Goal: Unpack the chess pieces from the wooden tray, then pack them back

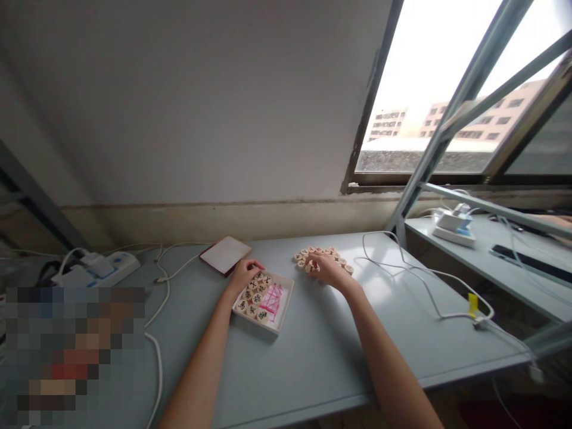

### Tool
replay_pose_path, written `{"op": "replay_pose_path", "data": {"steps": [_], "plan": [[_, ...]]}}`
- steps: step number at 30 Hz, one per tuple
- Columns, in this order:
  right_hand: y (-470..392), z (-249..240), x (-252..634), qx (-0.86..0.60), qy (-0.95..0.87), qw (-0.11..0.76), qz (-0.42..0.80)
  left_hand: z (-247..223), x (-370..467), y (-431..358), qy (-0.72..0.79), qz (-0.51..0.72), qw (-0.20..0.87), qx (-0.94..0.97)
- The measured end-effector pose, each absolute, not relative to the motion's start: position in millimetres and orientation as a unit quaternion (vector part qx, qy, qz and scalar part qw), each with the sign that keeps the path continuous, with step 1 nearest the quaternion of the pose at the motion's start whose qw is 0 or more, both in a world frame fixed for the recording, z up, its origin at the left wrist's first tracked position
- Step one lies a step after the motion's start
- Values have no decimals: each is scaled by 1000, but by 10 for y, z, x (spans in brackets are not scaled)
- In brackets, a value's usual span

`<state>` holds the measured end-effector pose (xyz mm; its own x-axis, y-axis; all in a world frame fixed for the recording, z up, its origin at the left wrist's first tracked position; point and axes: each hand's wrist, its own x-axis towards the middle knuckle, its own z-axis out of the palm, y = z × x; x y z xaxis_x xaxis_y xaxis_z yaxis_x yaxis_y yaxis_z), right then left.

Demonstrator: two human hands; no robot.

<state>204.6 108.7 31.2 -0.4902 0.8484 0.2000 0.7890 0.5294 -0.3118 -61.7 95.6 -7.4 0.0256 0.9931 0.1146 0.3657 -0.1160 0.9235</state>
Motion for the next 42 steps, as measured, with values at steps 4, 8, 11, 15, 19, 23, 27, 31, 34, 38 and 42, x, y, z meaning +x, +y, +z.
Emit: {"op": "replay_pose_path", "data": {"steps": [4, 8, 11, 15, 19, 23, 27, 31, 34, 38, 42], "plan": [[1095, 306, 2014, -480, -859, 156, 83, -82, -621, 958, 552, 428, 369, 614], [1074, 319, 1969, -478, -866, 137, 54, -80, -623, 955, 546, 426, 371, 619], [1048, 345, 1953, -488, -864, 121, 14, -84, -628, 962, 540, 427, 373, 622], [996, 402, 1916, -482, -869, 99, -45, -92, -638, 980, 541, 428, 361, 627], [973, 409, 1884, -479, -871, 52, -90, -86, -639, 977, 549, 425, 358, 624], [977, 363, 1874, -469, -873, 30, -130, -83, -634, 965, 552, 431, 363, 615], [946, 384, 1847, -470, -871, 21, -142, -104, -635, 968, 549, 427, 373, 614], [886, 470, 1793, -475, -874, 21, -105, -133, -646, 975, 551, 430, 367, 614], [854, 507, 1758, -487, -870, 15, -77, -139, -654, 979, 553, 426, 356, 621], [849, 489, 1733, -477, -872, 44, -100, -117, -651, 984, 559, 415, 353, 626], [882, 439, 1747, -472, -871, 62, -116, -110, -647, 994, 562, 415, 349, 624]]}}
